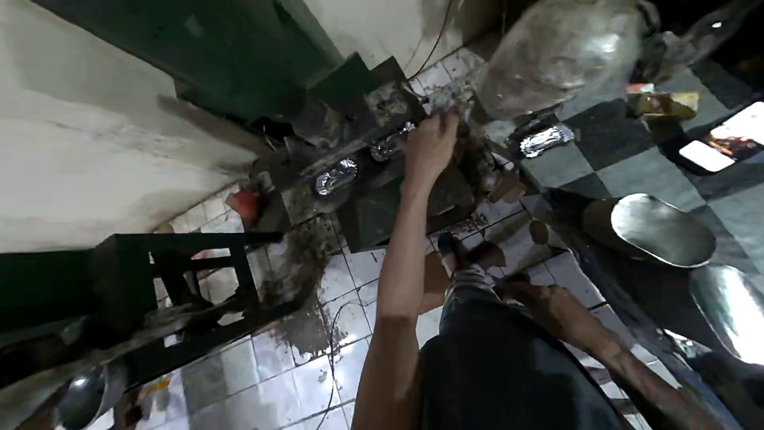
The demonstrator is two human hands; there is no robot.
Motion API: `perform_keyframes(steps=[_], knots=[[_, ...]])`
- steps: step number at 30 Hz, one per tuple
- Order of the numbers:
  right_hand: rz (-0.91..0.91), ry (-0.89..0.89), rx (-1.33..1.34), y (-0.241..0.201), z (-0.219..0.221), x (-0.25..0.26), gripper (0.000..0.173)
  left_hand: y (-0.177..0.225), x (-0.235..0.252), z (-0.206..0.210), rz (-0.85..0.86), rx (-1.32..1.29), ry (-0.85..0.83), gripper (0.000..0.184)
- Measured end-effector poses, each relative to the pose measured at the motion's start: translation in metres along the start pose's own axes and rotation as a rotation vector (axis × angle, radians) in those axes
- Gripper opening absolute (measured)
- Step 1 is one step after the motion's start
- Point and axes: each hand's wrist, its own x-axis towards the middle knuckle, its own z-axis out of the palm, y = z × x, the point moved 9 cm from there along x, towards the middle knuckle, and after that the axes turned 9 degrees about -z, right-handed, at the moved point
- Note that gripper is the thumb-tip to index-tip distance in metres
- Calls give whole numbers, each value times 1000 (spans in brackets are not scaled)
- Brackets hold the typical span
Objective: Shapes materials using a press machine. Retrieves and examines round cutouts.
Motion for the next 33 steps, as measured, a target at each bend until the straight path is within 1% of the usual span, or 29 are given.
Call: perform_keyframes(steps=[1,3,4,5,6,7,8,9,10,11,13,14,15,16,17,18,19,20,21,22,23,24,26,27,29,30,31,32,33], knots=[[-25,-16,-36,-17,-6,16,36,-38,10,7,-60,106,-2,56],[-75,-43,-150,-58,-18,45,39,-103,18,19,-66,273,21,53],[-135,25,-237,-84,-30,58,40,-119,12,12,-47,302,52,44],[-253,174,-335,-114,-45,70,41,-127,0,-7,-41,300,66,33],[-421,372,-438,-145,-61,79,41,-137,-14,-27,-55,310,-7,28],[-562,521,-520,-171,-75,91,42,-156,-26,-41,-81,313,-139,28],[-661,590,-580,-191,-89,108,43,-183,-28,-50,-83,318,-236,27],[-728,624,-643,-206,-102,130,44,-212,-25,-54,-65,324,-272,25],[-761,637,-704,-216,-113,155,44,-238,-23,-55,-36,316,-256,22],[-750,611,-751,-221,-123,183,46,-251,-29,-60,21,282,-173,19],[-612,517,-770,-226,-136,234,49,-244,-56,-80,127,244,45,22],[-519,458,-757,-231,-132,250,50,-236,-73,-80,145,215,97,23],[-462,422,-741,-242,-121,259,52,-231,-90,-72,156,175,116,23],[-447,411,-736,-261,-108,265,55,-228,-106,-56,161,134,81,24],[-475,425,-730,-281,-89,271,55,-230,-122,-28,106,85,-35,29],[-532,479,-704,-296,-64,281,54,-236,-140,6,33,27,-190,36],[-605,579,-631,-307,-39,295,48,-239,-160,40,-30,-47,-342,40],[-626,605,-573,-320,-22,307,41,-237,-182,69,-64,-114,-477,36],[-518,387,-573,-338,-15,314,46,-229,-203,89,-58,-180,-589,33],[-440,224,-575,-350,-16,316,48,-219,-219,102,-30,-232,-676,28],[-416,123,-552,-352,-22,313,51,-212,-233,113,-21,-251,-742,27],[-437,72,-527,-348,-31,305,55,-213,-242,117,-17,-254,-748,27],[-496,58,-536,-326,-59,280,61,-228,-250,120,-48,-322,-770,28],[-481,72,-556,-309,-76,264,58,-236,-257,123,-69,-375,-809,31],[-343,141,-587,-270,-116,234,55,-245,-270,134,-107,-491,-922,36],[-377,376,-591,-244,-133,232,49,-246,-274,142,-131,-542,-973,39],[-404,507,-607,-221,-142,236,45,-245,-278,151,-143,-583,-1009,40],[-400,476,-624,-206,-146,242,49,-241,-283,159,-142,-596,-1043,40],[-369,356,-630,-201,-149,241,54,-237,-288,164,-137,-582,-1085,39]])
